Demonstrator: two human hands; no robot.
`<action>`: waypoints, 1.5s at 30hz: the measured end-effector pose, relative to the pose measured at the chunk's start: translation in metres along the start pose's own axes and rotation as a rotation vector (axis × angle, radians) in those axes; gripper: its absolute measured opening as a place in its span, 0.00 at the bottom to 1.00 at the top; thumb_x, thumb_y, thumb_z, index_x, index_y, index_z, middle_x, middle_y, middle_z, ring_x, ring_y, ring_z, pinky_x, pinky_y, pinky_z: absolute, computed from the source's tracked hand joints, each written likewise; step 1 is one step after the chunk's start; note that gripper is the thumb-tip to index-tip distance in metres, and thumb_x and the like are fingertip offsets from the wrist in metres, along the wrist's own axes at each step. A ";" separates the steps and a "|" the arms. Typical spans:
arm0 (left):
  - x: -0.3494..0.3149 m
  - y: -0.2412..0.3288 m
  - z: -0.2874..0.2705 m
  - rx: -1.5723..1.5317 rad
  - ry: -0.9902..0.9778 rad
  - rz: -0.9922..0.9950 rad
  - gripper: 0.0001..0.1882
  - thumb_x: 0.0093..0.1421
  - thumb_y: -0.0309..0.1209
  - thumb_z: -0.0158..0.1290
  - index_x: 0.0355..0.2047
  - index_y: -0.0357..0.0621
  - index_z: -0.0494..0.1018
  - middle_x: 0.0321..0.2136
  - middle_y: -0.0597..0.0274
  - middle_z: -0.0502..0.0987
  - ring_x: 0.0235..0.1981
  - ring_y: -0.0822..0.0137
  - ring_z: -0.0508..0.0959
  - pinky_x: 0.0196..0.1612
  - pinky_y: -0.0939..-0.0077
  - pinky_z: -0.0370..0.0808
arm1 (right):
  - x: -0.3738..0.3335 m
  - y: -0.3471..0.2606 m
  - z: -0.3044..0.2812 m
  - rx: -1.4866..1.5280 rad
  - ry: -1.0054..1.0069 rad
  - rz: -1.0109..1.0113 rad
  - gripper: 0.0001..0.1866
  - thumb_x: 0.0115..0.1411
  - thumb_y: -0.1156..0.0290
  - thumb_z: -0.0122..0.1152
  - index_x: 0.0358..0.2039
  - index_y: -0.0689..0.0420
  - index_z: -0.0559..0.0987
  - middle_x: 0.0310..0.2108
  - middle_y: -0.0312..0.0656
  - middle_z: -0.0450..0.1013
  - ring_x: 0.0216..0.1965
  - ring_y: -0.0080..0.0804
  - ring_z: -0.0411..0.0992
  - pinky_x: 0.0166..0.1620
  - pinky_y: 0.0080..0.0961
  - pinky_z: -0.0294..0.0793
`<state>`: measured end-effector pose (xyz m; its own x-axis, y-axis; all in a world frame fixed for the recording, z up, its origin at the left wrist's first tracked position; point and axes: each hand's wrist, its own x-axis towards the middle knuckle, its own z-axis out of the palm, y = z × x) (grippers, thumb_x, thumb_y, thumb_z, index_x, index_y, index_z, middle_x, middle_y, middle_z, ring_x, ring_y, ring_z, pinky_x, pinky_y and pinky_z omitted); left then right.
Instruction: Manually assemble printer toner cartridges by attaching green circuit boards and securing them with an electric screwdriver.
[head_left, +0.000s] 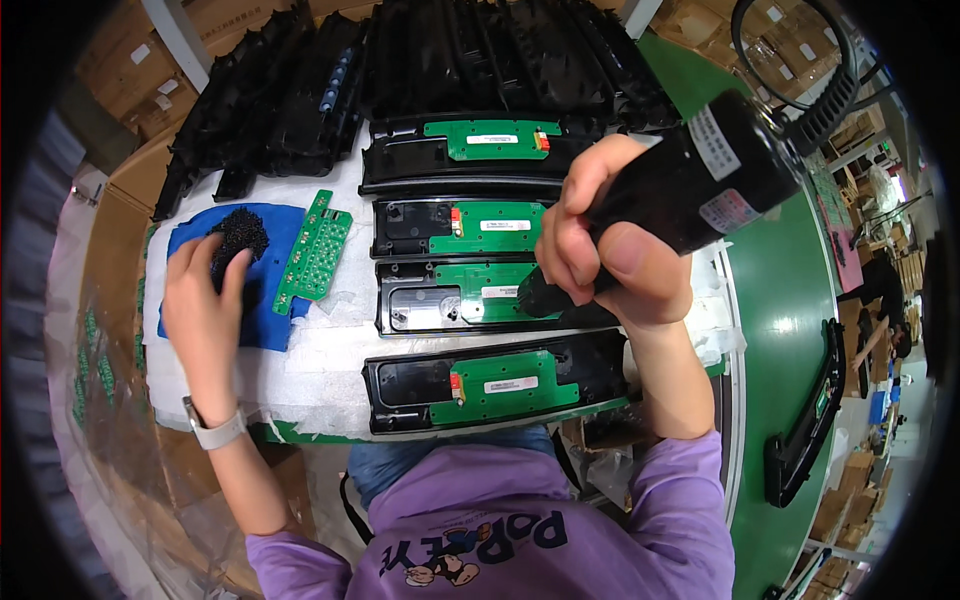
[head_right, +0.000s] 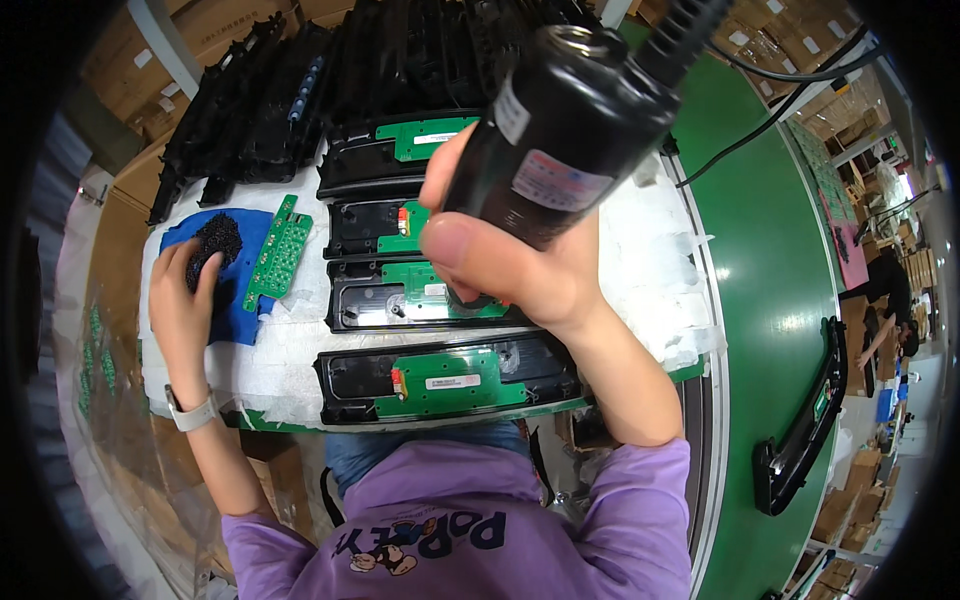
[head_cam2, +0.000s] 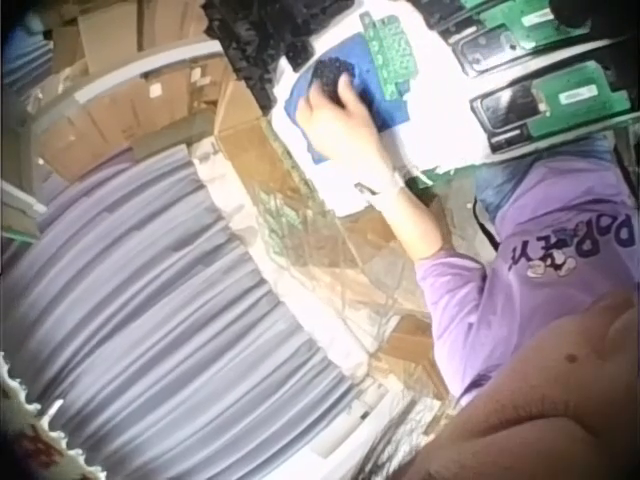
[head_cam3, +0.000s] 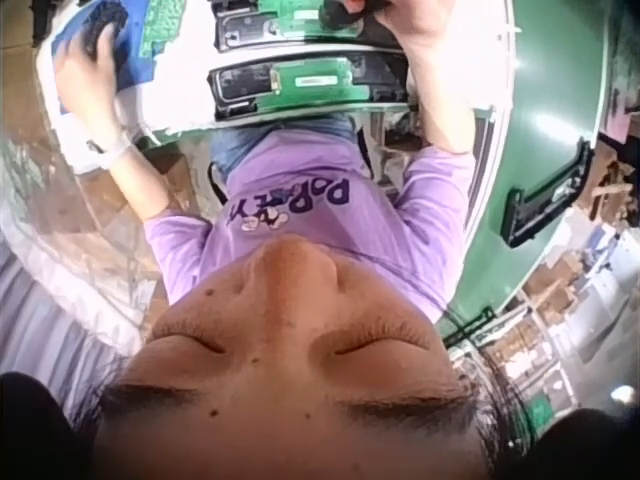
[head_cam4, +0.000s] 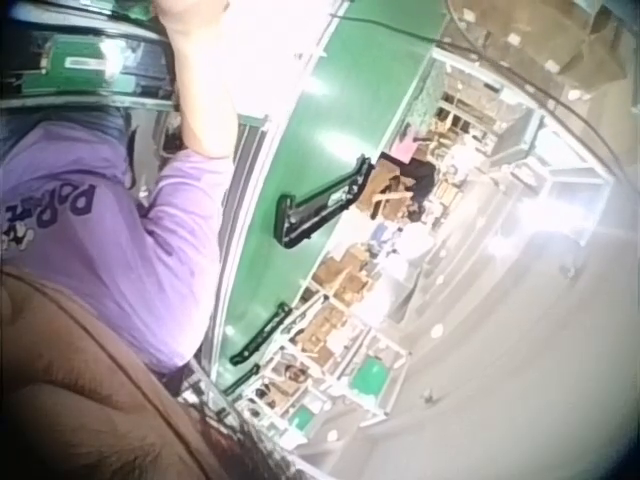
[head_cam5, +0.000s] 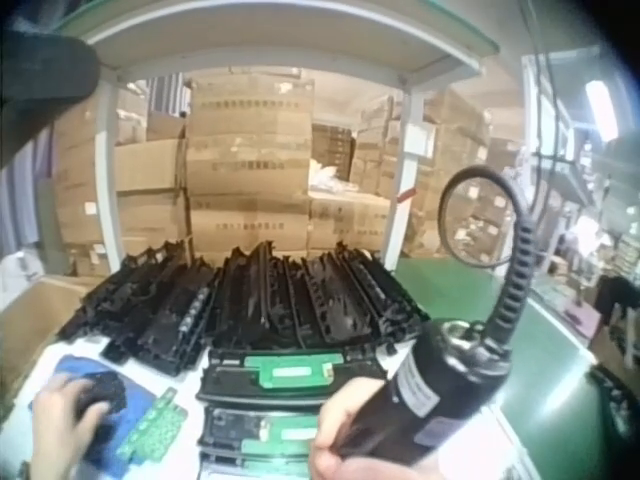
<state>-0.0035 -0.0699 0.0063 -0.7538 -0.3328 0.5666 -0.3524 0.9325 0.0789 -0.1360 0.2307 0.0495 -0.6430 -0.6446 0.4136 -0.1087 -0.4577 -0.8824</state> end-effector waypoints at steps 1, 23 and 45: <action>-0.005 -0.013 -0.003 0.122 -0.070 -0.034 0.15 0.51 0.35 0.57 0.34 0.35 0.74 0.33 0.53 0.75 0.35 0.54 0.74 0.37 0.67 0.71 | 0.002 0.000 0.001 -0.011 -0.001 0.007 0.20 0.50 0.62 0.59 0.35 0.62 0.64 0.13 0.36 0.61 0.09 0.22 0.58 0.14 0.18 0.57; 0.001 -0.037 0.013 0.108 -0.002 -0.046 0.07 0.57 0.29 0.51 0.28 0.36 0.72 0.24 0.53 0.76 0.23 0.56 0.75 0.27 0.70 0.69 | 0.002 0.008 0.018 -0.094 0.015 0.004 0.13 0.43 0.75 0.60 0.24 0.61 0.64 0.14 0.35 0.61 0.14 0.20 0.61 0.18 0.16 0.63; -0.003 0.123 0.011 -1.303 -0.747 0.133 0.04 0.51 0.23 0.56 0.27 0.35 0.76 0.25 0.60 0.75 0.25 0.73 0.74 0.28 0.82 0.69 | 0.003 -0.009 -0.011 0.417 0.032 -0.411 0.18 0.58 0.55 0.46 0.39 0.58 0.67 0.17 0.35 0.64 0.13 0.24 0.61 0.25 0.28 0.67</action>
<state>-0.0506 0.0439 0.0051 -0.9819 0.1433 0.1235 0.1617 0.2961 0.9414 -0.1450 0.2401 0.0564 -0.6344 -0.3477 0.6903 -0.0505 -0.8726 -0.4859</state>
